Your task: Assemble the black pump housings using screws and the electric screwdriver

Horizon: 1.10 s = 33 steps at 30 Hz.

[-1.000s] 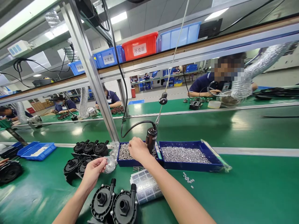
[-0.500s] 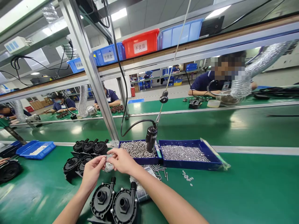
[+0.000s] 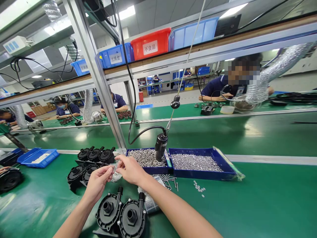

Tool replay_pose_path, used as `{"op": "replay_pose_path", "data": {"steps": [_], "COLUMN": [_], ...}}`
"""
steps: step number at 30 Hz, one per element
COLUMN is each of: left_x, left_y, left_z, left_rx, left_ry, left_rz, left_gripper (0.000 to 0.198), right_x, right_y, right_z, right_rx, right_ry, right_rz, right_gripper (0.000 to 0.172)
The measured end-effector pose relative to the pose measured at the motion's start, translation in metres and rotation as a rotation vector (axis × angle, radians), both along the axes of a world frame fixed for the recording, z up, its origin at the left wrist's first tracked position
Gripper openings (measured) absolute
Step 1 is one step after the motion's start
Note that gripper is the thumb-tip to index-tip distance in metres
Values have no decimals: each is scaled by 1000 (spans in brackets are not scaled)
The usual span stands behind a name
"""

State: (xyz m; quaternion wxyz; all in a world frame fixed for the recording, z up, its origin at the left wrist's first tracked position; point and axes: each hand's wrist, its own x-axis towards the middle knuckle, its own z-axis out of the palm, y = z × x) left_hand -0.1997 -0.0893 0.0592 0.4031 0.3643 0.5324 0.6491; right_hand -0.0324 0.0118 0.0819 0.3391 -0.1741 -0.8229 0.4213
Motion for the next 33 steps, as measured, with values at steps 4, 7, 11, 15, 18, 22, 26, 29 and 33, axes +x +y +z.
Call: {"op": "replay_pose_path", "data": {"steps": [4, 7, 11, 15, 18, 22, 26, 29, 33], "left_x": [-2, -4, -6, -5, -4, -4, -6, -7, -7], "left_y": [-2, -3, -3, -3, -2, 0, 1, 2, 1], "left_z": [7, 11, 14, 14, 14, 13, 12, 10, 9], "left_rx": [-87, -134, -156, -139, -124, -123, -128, -124, -126], "left_ry": [-92, -148, -192, -207, -230, -282, -341, -370, -374], "left_rz": [-89, -157, -182, -181, -170, -167, -178, -179, -166], "left_gripper": [51, 46, 47, 44, 41, 39, 42, 43, 44], "right_x": [1, 2, 3, 1, 0, 0, -1, -2, -3], "right_y": [-1, 0, 2, 1, 1, 3, 5, 7, 7], "right_z": [2, 2, 1, 0, -2, -5, -8, -12, -15], "right_rx": [94, 160, 245, 290, 312, 345, 372, 388, 396], "right_ry": [-7, -14, -27, -17, -3, 17, 36, 46, 54], "right_rz": [-6, 4, 14, -8, -18, -15, -18, -9, 22], "right_gripper": [42, 33, 20, 19, 18, 15, 15, 16, 18]}}
